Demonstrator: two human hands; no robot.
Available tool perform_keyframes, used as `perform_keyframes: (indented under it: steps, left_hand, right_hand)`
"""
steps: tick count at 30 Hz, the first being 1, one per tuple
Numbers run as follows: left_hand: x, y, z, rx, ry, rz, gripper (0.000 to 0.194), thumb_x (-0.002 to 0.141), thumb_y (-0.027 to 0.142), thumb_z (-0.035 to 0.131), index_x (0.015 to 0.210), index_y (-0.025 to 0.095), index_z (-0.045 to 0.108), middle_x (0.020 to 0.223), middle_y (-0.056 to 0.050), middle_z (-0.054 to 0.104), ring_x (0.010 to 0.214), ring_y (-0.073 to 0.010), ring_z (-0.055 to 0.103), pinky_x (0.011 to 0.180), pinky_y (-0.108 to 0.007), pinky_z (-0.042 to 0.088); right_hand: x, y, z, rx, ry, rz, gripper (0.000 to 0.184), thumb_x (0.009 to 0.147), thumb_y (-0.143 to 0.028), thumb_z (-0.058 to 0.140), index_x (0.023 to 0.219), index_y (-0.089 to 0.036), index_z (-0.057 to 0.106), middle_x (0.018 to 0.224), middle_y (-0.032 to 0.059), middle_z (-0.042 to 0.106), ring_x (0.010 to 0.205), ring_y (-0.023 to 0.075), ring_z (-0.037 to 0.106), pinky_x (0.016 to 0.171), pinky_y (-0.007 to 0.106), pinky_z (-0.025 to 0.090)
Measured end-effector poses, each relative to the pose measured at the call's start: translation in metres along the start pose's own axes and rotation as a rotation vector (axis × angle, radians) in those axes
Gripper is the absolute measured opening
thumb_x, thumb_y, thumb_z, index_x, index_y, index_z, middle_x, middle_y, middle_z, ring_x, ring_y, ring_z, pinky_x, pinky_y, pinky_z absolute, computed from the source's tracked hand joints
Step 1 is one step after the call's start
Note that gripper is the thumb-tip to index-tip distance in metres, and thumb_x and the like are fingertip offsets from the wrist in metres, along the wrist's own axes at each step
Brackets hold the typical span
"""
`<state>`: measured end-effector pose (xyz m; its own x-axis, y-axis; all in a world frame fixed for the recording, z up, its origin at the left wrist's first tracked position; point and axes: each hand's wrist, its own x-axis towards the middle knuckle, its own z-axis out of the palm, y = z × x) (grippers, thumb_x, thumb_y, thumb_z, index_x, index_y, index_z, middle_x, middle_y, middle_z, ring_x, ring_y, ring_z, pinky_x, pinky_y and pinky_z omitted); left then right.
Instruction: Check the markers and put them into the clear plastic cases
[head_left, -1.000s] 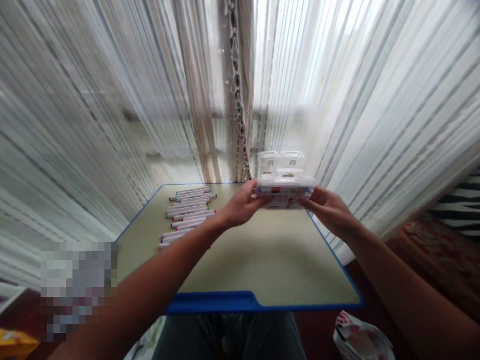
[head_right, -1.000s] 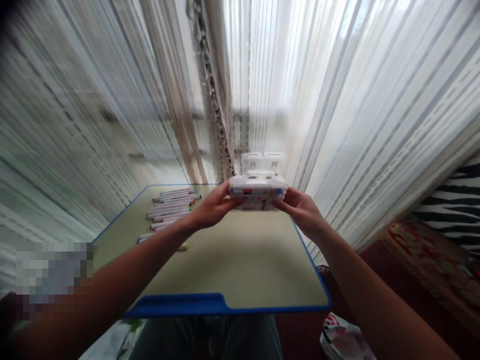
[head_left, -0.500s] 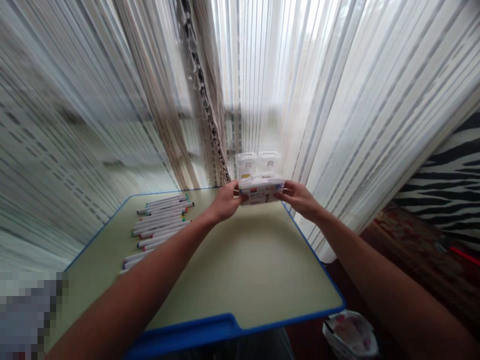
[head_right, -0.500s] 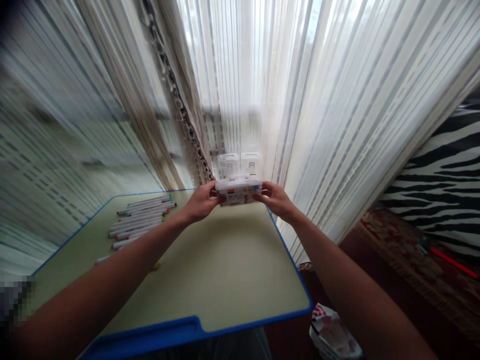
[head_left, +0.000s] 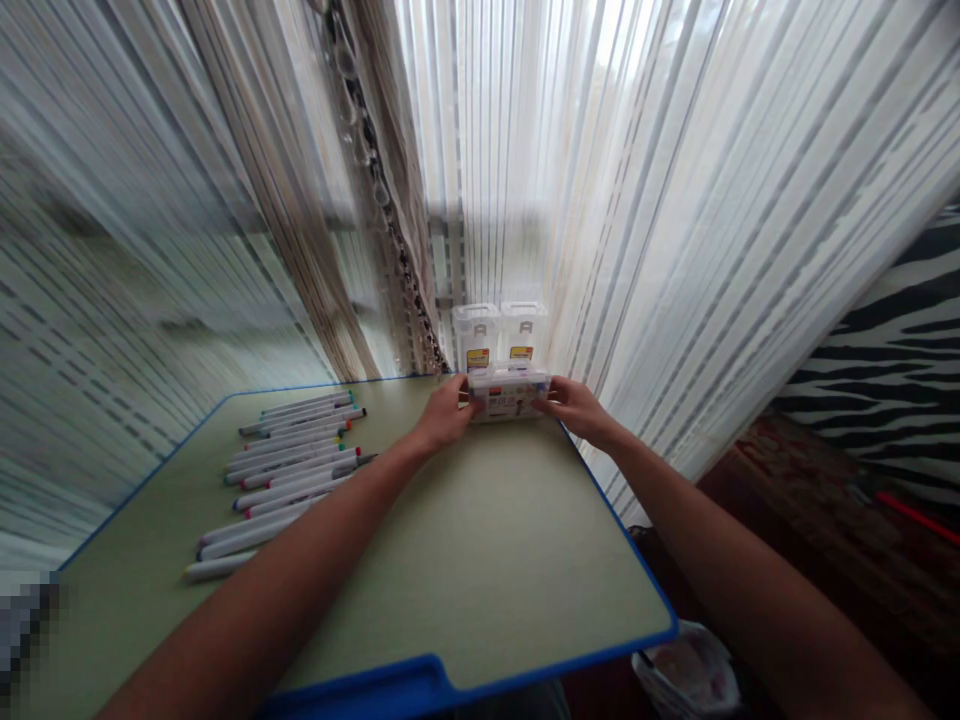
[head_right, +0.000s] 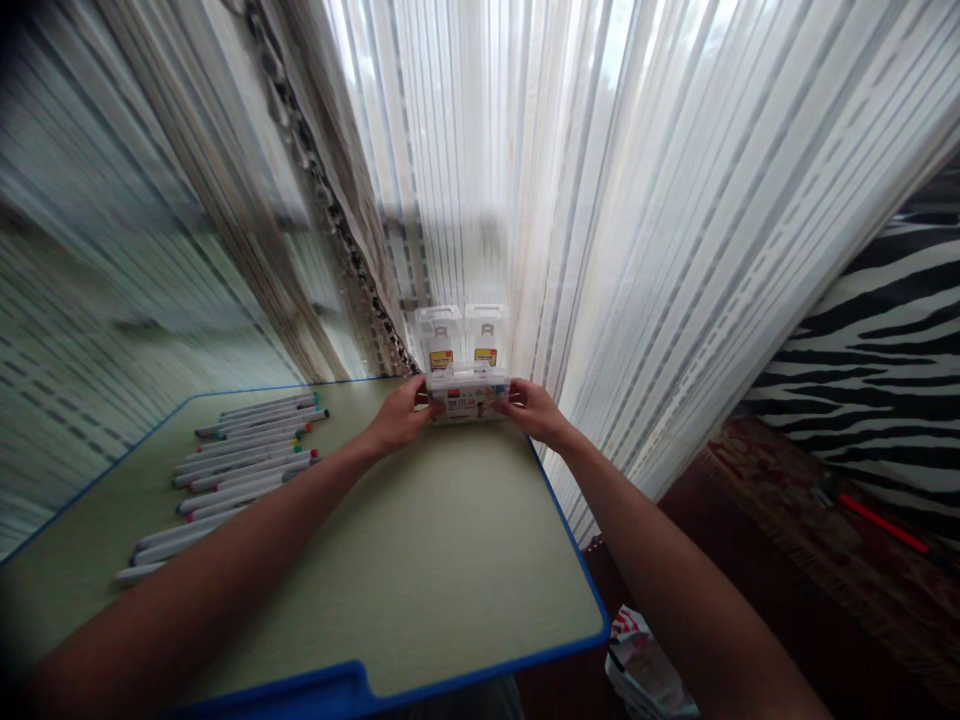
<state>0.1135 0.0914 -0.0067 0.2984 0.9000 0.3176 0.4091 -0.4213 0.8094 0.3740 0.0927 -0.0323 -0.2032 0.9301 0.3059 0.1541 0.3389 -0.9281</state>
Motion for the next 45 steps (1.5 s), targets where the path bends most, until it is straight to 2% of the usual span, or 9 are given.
perform_keyframes:
  steps: [5, 10, 17, 25, 31, 34, 38, 42, 45]
  left_hand:
    - [-0.003, -0.007, 0.001, -0.014, -0.027, -0.033, 0.033, 0.073, 0.014, 0.072, 0.104, 0.015, 0.061, 0.105, -0.01, 0.072, 0.093, -0.024, 0.07, 0.086, -0.041, 0.058]
    - [-0.005, -0.01, 0.001, -0.022, -0.047, -0.058, 0.027, 0.075, 0.015, 0.07, 0.1, 0.016, 0.061, 0.101, -0.008, 0.072, 0.09, -0.0231, 0.071, 0.085, -0.041, 0.059]
    - [-0.004, -0.008, 0.002, 0.001, -0.04, -0.069, 0.026, 0.075, 0.015, 0.07, 0.099, 0.015, 0.06, 0.099, -0.009, 0.072, 0.09, -0.0246, 0.07, 0.086, -0.044, 0.058]
    - [-0.005, -0.003, 0.002, 0.014, -0.039, -0.086, 0.024, 0.074, 0.015, 0.071, 0.096, 0.017, 0.06, 0.101, -0.009, 0.073, 0.095, -0.0245, 0.071, 0.085, -0.042, 0.059]
    - [-0.007, 0.001, -0.002, 0.048, -0.029, -0.104, 0.039, 0.068, 0.016, 0.077, 0.104, 0.017, 0.061, 0.108, -0.011, 0.072, 0.1, -0.0253, 0.07, 0.084, -0.039, 0.06]
    - [-0.009, 0.002, -0.007, 0.092, -0.002, -0.12, 0.044, 0.064, 0.009, 0.073, 0.106, 0.016, 0.062, 0.108, -0.012, 0.071, 0.102, -0.0268, 0.069, 0.085, -0.04, 0.059]
    - [-0.006, 0.006, -0.023, 0.136, 0.056, -0.138, 0.046, 0.062, 0.004, 0.067, 0.106, 0.015, 0.064, 0.106, -0.011, 0.072, 0.098, -0.0263, 0.069, 0.091, -0.041, 0.056]
    - [0.012, 0.015, -0.043, 0.136, 0.152, -0.154, 0.036, 0.07, 0.013, 0.067, 0.106, 0.013, 0.065, 0.106, -0.014, 0.072, 0.1, -0.0276, 0.069, 0.097, -0.044, 0.051]
    - [0.033, 0.021, -0.052, 0.085, 0.189, -0.167, 0.035, 0.076, 0.024, 0.069, 0.109, 0.012, 0.064, 0.107, -0.015, 0.072, 0.1, -0.0271, 0.069, 0.093, -0.041, 0.053]
  right_hand:
    - [0.0, 0.008, 0.0, 0.051, -0.02, 0.002, 0.049, 0.062, -0.045, 0.089, 0.1, -0.019, 0.073, 0.095, 0.0084, 0.078, 0.094, 0.0275, 0.073, 0.09, 0.046, 0.058]
    - [-0.001, 0.01, -0.001, 0.089, -0.038, 0.01, 0.051, 0.06, -0.044, 0.09, 0.101, -0.019, 0.072, 0.097, 0.0086, 0.078, 0.093, 0.0269, 0.073, 0.092, 0.046, 0.057]
    - [0.001, 0.01, -0.004, 0.084, -0.055, 0.03, 0.053, 0.059, -0.041, 0.091, 0.102, -0.018, 0.073, 0.099, 0.0093, 0.078, 0.095, 0.0277, 0.073, 0.093, 0.047, 0.057]
    - [-0.001, 0.008, -0.004, 0.081, -0.053, 0.031, 0.053, 0.058, -0.041, 0.091, 0.102, -0.018, 0.071, 0.098, 0.0096, 0.078, 0.096, 0.0282, 0.073, 0.094, 0.048, 0.056]
    - [-0.003, 0.008, -0.004, 0.073, -0.03, 0.039, 0.056, 0.057, -0.042, 0.092, 0.102, -0.019, 0.067, 0.097, 0.0096, 0.078, 0.095, 0.0271, 0.074, 0.096, 0.05, 0.055]
    - [-0.004, 0.008, -0.005, 0.056, -0.012, 0.045, 0.058, 0.058, -0.042, 0.091, 0.105, -0.019, 0.065, 0.099, 0.01, 0.077, 0.098, 0.0272, 0.073, 0.097, 0.051, 0.054]
    - [-0.006, 0.005, -0.01, -0.005, 0.038, 0.055, 0.064, 0.059, -0.036, 0.09, 0.114, -0.018, 0.062, 0.112, 0.0143, 0.074, 0.111, 0.0293, 0.069, 0.103, 0.054, 0.049]
    - [-0.008, -0.008, -0.019, -0.114, 0.108, 0.046, 0.072, 0.06, -0.028, 0.088, 0.125, -0.018, 0.059, 0.126, 0.0188, 0.066, 0.124, 0.0326, 0.061, 0.107, 0.058, 0.045]
    - [-0.009, -0.024, -0.025, -0.194, 0.143, 0.015, 0.072, 0.063, -0.024, 0.084, 0.129, -0.019, 0.056, 0.132, 0.0192, 0.062, 0.128, 0.0336, 0.057, 0.109, 0.06, 0.042]
